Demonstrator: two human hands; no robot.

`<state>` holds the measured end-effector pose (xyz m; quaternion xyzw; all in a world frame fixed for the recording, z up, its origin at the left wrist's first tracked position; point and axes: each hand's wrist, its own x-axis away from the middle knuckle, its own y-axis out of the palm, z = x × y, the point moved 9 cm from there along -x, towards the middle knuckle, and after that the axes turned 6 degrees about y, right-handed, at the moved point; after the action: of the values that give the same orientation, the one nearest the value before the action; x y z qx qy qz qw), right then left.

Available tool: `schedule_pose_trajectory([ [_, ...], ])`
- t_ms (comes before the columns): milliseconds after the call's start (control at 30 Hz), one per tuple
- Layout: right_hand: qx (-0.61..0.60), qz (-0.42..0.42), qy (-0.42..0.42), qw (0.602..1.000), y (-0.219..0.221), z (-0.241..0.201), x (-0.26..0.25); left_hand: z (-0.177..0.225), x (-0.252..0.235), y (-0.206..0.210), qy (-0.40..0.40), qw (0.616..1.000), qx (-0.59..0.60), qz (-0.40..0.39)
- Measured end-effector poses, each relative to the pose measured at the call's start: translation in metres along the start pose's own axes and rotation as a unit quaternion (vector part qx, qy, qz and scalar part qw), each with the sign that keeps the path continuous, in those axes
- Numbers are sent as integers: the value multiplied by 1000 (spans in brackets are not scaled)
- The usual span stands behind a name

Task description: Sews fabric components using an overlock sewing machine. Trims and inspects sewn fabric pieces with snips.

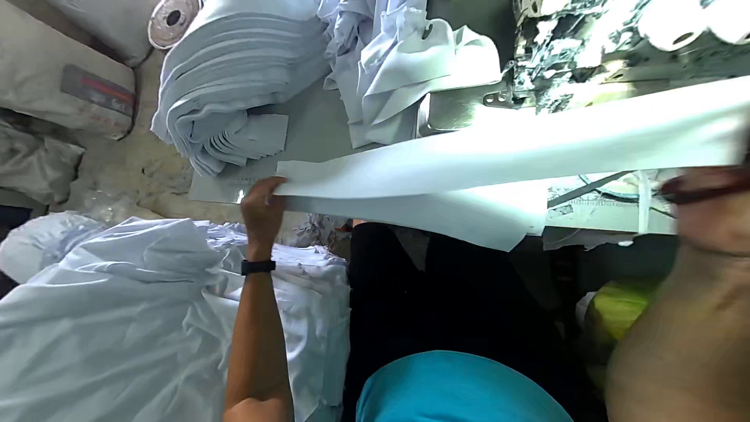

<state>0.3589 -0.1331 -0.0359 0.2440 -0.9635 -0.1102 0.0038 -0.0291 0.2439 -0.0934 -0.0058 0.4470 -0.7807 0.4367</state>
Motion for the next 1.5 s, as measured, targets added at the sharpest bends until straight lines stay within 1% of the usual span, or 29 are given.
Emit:
schedule_pose_trajectory([
  [33, 37, -18, -17, 999, 14, 3, 2, -16, -5, -17, -67, 990, 89, 82],
  [67, 73, -33, -29, 996, 29, 9, 8, -29, -10, -32, -117, 955, 210, 171],
  [100, 99, -50, -40, 993, 40, 22, 15, -35, -16, -46, -143, 903, 320, 250],
  [133, 122, -64, -51, 989, 47, 37, 21, -32, -24, -56, -141, 854, 400, 301],
  [167, 156, -81, -67, 982, 53, 51, 25, -21, -36, -62, -103, 818, 467, 319],
  [200, 195, -104, -88, 971, 59, 62, 29, -5, -49, -63, -41, 787, 533, 309],
  [233, 231, -129, -107, 959, 66, 68, 31, 17, -63, -56, 12, 770, 576, 275],
  [267, 259, -151, -119, 947, 72, 68, 32, 47, -73, -40, 38, 781, 584, 219],
  [300, 269, -168, -128, 940, 77, 65, 33, 82, -77, -15, 49, 820, 552, 141],
  [333, 258, -182, -133, 940, 81, 59, 33, 117, -72, 15, 61, 856, 512, 43],
  [367, 231, -197, -138, 943, 85, 52, 34, 150, -64, 43, 87, 883, 459, -42],
  [400, 202, -216, -146, 944, 88, 45, 35, 183, -57, 68, 129, 903, 394, -108],
  [433, 177, -232, -157, 944, 91, 38, 36, 212, -51, 91, 163, 903, 366, -156],
  [467, 160, -243, -167, 942, 93, 33, 38, 233, -48, 111, 188, 893, 355, -202],
  [500, 151, -249, -177, 940, 94, 30, 41, 248, -46, 128, 207, 885, 342, -240],
  [567, 155, -252, -197, 935, 95, 25, 45, 261, -43, 149, 212, 870, 331, -297],
  [633, 164, -246, -218, 930, 95, 22, 49, 263, -42, 158, 176, 856, 345, -342],
  [700, 166, -241, -231, 928, 95, 19, 50, 264, -43, 160, 148, 849, 362, -356],
  [800, 159, -226, -227, 934, 94, 19, 51, 263, -48, 156, 141, 851, 377, -337],
  [867, 142, -221, -208, 942, 90, 22, 51, 261, -51, 150, 135, 861, 382, -308],
  [933, 126, -213, -185, 951, 83, 28, 51, 257, -56, 144, 120, 872, 398, -259],
  [1033, 99, -199, -146, 964, 75, 36, 48, 249, -58, 140, 97, 879, 418, -206],
  [1167, 68, -157, -86, 981, 75, 42, 44, 241, -59, 144, 85, 878, 441, -162],
  [1233, 55, -132, -69, 987, 79, 44, 42, 239, -62, 146, 82, 875, 454, -149],
  [1300, 52, -107, -62, 991, 83, 47, 39, 245, -72, 145, 121, 879, 437, -145],
  [1400, 92, -82, -52, 991, 90, 58, 31, 262, -87, 141, 236, 913, 305, -136],
  [1433, 104, -70, -50, 991, 91, 63, 27, 266, -90, 143, 265, 918, 261, -139],
  [1500, 116, -37, -52, 991, 89, 73, 23, 271, -95, 153, 294, 922, 207, -142],
])
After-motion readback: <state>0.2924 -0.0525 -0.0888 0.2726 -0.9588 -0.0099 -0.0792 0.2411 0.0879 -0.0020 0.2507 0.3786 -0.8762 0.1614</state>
